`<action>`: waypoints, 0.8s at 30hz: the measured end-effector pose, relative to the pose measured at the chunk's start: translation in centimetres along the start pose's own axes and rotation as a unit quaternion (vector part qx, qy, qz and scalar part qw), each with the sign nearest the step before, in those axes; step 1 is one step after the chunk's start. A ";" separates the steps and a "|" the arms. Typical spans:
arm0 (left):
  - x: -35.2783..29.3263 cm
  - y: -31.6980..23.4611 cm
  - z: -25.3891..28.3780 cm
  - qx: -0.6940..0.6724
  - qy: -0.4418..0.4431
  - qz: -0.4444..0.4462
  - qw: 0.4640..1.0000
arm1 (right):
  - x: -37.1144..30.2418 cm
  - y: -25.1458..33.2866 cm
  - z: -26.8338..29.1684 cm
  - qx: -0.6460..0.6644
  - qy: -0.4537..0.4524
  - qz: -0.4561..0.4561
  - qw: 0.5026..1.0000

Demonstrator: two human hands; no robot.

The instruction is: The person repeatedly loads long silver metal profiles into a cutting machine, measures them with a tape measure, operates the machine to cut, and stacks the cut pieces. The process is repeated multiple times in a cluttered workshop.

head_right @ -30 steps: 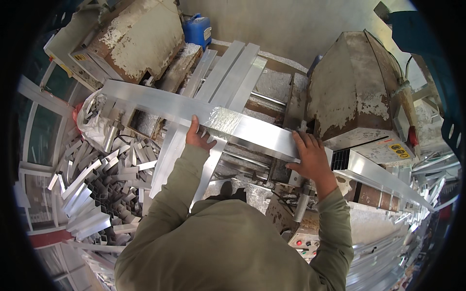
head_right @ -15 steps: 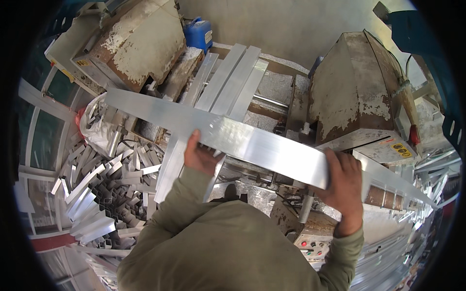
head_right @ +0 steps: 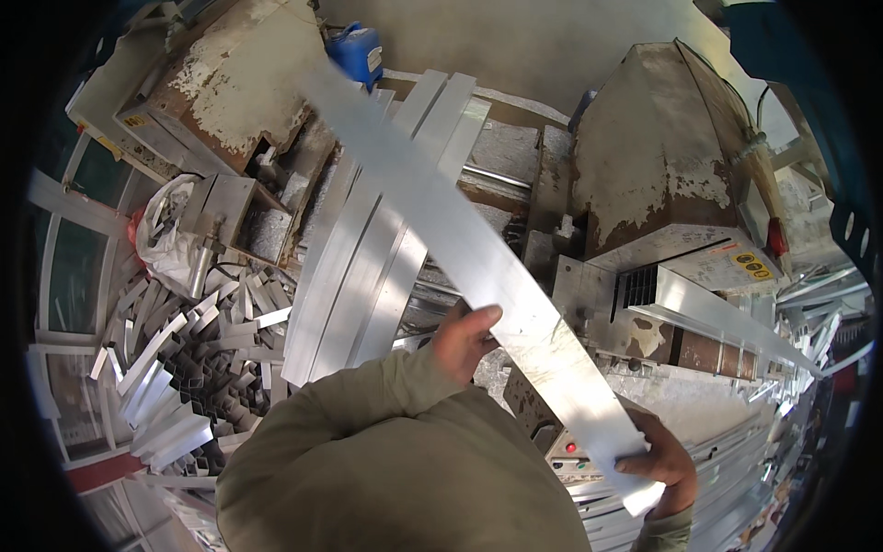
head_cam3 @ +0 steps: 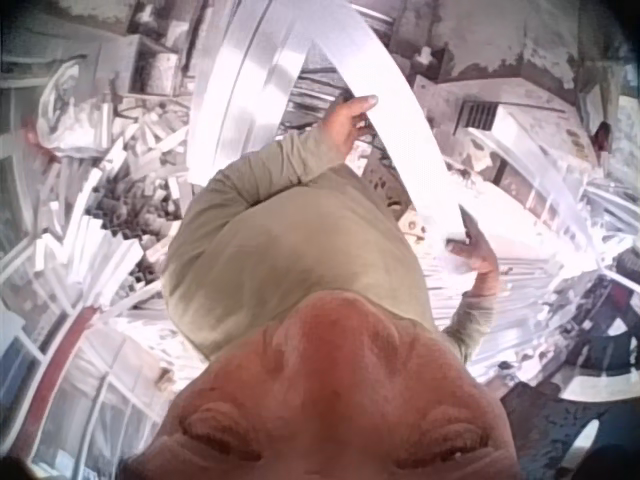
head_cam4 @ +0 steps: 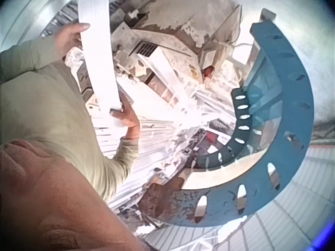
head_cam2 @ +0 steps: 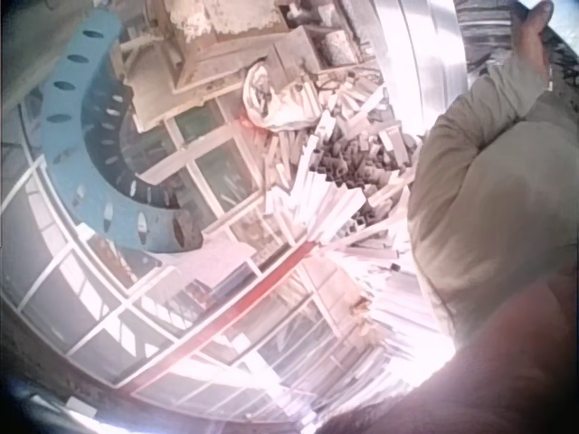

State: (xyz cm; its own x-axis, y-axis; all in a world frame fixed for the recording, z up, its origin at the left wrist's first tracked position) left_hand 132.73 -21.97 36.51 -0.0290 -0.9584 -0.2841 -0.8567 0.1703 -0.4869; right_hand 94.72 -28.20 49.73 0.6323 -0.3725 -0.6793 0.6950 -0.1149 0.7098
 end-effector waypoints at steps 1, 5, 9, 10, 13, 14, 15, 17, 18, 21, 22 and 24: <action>1.0 -0.2 -0.2 -0.007 0.000 0.006 1.000 | 0.3 0.0 -1.7 0.070 0.017 -0.014 0.997; 6.7 0.7 0.7 -0.008 -0.040 0.018 0.999 | 3.1 -4.0 -5.9 0.199 0.036 0.022 0.979; 15.5 3.1 5.0 0.033 -0.091 -0.047 0.994 | 7.0 -6.4 -8.6 0.282 -0.044 0.073 0.956; 17.0 3.2 5.6 0.051 -0.099 -0.047 0.993 | 7.9 -6.4 -8.9 0.312 -0.040 0.063 0.947; 23.9 4.5 8.5 0.056 -0.102 -0.034 0.993 | 11.1 -6.3 -7.6 0.362 -0.046 0.047 0.930; 26.1 4.5 10.3 0.073 -0.106 -0.035 0.991 | 12.4 -6.0 -7.0 0.365 -0.034 0.047 0.929; 28.3 4.4 12.0 0.090 -0.110 -0.037 0.989 | 13.4 -5.4 -6.6 0.375 -0.040 0.057 0.924; 30.7 3.2 13.8 0.059 -0.115 -0.062 0.990 | 16.1 -3.3 -6.1 0.386 -0.040 0.064 0.919; 31.2 2.4 14.4 0.077 -0.141 -0.081 0.984 | 17.3 -3.1 -6.0 0.396 -0.036 0.061 0.915; 32.5 -0.1 16.2 0.056 -0.135 -0.080 0.986 | 20.2 -0.4 -6.4 0.430 -0.030 0.072 0.899; 32.8 -1.1 16.8 0.048 -0.131 -0.082 0.987 | 21.1 0.8 -6.7 0.441 -0.028 0.077 0.894; 31.9 -1.6 17.0 0.036 -0.110 -0.085 0.990 | 22.3 1.6 -7.1 0.438 -0.028 0.075 0.895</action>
State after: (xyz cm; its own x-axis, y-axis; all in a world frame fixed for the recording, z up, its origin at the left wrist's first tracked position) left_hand 142.00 -48.88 14.18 0.2327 -0.9027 -0.3619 -0.8008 0.0333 -0.5981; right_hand 112.38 -30.12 34.43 0.6601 -0.4875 -0.5715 0.0527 -0.7289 0.6825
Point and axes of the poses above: each hand's wrist, its own x-axis towards the middle knuckle, its own z-axis out of the back of the hand, y = z × x, the point moved 5 cm from there along x, towards the middle knuckle, and after that the axes turned 9 degrees about y, right-handed, at the moved point
